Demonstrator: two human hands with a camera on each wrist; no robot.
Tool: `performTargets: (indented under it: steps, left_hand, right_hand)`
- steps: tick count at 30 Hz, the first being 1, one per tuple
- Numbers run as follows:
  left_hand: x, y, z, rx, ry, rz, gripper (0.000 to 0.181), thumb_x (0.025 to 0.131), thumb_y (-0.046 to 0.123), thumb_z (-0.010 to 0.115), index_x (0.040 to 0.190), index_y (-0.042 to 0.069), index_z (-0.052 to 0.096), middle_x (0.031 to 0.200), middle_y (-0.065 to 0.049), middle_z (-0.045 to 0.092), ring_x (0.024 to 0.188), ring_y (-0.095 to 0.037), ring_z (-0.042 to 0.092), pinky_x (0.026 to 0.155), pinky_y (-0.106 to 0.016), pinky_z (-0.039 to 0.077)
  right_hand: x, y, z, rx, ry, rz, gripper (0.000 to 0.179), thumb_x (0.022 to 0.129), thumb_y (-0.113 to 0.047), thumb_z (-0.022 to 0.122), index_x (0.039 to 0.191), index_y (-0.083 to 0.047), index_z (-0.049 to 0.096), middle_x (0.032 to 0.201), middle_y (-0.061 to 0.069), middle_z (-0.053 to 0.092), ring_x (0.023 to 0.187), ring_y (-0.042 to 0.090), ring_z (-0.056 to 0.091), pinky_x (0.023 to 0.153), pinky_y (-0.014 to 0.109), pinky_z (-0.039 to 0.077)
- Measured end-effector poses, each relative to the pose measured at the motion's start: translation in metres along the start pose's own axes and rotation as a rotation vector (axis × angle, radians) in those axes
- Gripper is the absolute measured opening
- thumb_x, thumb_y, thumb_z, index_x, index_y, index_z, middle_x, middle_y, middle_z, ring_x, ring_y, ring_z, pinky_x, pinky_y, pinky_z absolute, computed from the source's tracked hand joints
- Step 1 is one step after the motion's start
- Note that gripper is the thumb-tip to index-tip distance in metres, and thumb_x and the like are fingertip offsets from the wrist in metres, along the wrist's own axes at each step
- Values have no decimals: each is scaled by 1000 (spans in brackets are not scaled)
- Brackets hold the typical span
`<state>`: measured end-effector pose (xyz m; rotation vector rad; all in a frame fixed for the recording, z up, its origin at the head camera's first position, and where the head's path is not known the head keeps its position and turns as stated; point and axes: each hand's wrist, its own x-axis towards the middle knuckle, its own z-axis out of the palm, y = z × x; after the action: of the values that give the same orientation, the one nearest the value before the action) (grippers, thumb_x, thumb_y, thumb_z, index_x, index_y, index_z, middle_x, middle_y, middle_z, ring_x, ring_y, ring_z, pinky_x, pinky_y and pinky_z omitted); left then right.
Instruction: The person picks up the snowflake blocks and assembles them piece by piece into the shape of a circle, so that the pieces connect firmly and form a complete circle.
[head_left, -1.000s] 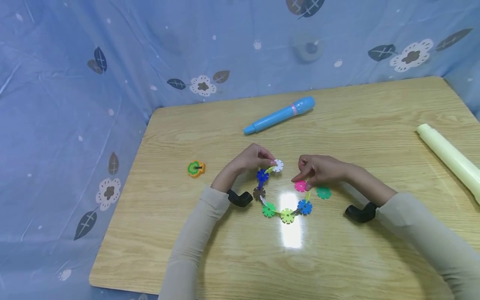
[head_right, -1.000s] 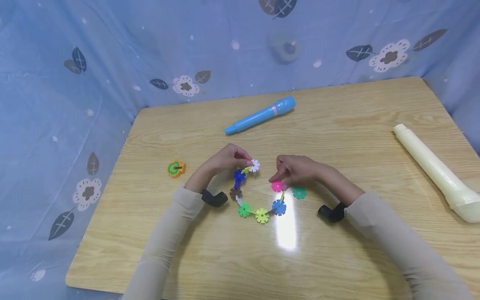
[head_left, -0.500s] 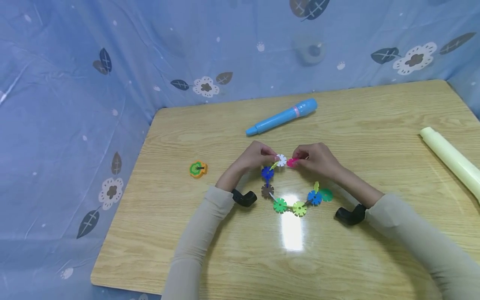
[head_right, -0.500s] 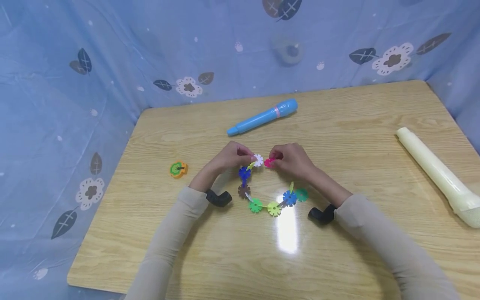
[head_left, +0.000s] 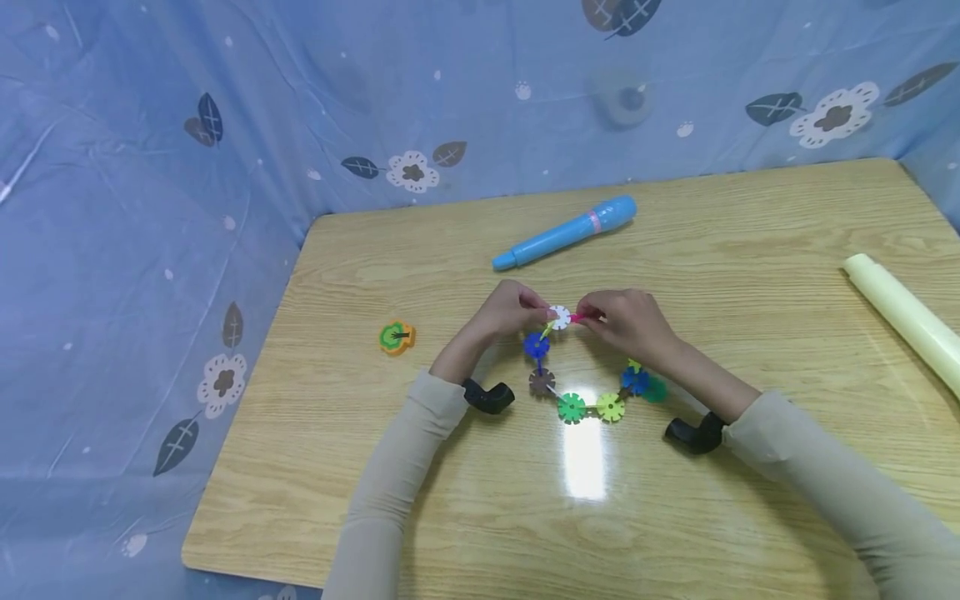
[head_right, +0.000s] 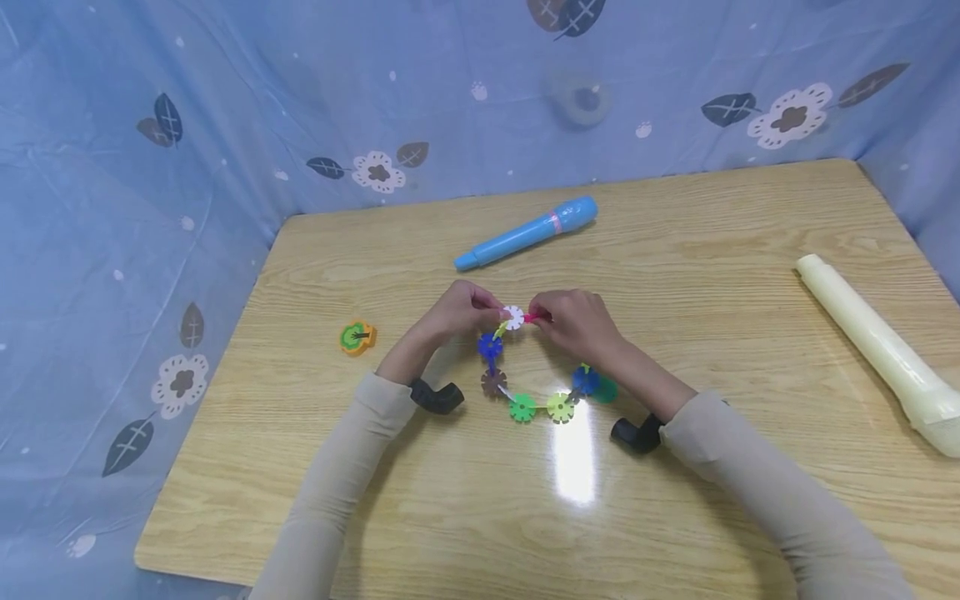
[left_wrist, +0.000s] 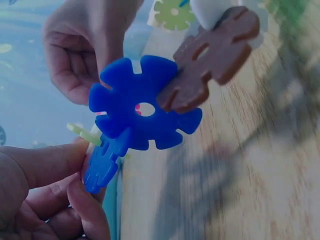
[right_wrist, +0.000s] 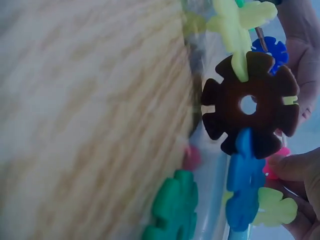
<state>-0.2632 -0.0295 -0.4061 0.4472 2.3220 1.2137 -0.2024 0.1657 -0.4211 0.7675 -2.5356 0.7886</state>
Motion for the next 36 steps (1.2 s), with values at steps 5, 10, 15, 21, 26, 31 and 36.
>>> performTargets:
  steps: [5,10,15,21,26,31,36]
  left_hand:
    - [0,4,1,6,0,-4,12,82,9,66,85,-2,70,90,-14,69,70,-10,55,59,-17,44]
    - [3,6,2,15,-20,-4,12,82,9,66,85,-1,70,86,-11,69,71,-9,55,60,-17,44]
    - [4,10,7,10,10,-10,12,82,9,67,85,-3,70,74,-4,65,66,-9,54,57,-17,43]
    - [3,10,10,92,50,29,11,81,8,66,82,-2,71,68,-1,62,60,-7,49,52,-17,39]
    - [-3,12,8,354,118,161,16,82,24,69,88,10,74,80,1,71,67,-7,58,62,-18,42]
    - [-5,16,12,530,213,343,18,78,28,72,91,16,75,90,1,70,85,-14,59,76,-29,42]
    - [-4,17,17,570,210,344,10,76,27,74,83,20,75,88,5,68,87,-15,54,77,-34,35]
  right_hand:
    - [-1,1,-1,-59,28,-24,10,71,0,75,76,-5,69,71,6,70,55,15,62,44,24,42]
    - [0,2,-4,-65,48,-48,10,71,0,74,75,-7,68,71,4,70,56,15,62,43,23,39]
    - [2,3,-4,-51,76,-113,12,68,3,74,74,-4,67,68,6,69,57,17,62,47,29,46]
    - [2,0,1,-160,90,-196,8,70,0,73,76,-3,67,66,7,66,54,17,60,43,26,45]
    - [4,1,0,-162,92,-188,12,70,-4,75,77,-5,65,63,4,64,47,12,51,39,25,39]
    - [7,3,1,-68,74,-147,20,70,1,74,82,-3,60,66,7,66,51,14,57,45,27,45]
    - [9,4,0,24,50,-133,20,71,4,73,86,-1,60,72,9,69,61,19,65,55,30,52]
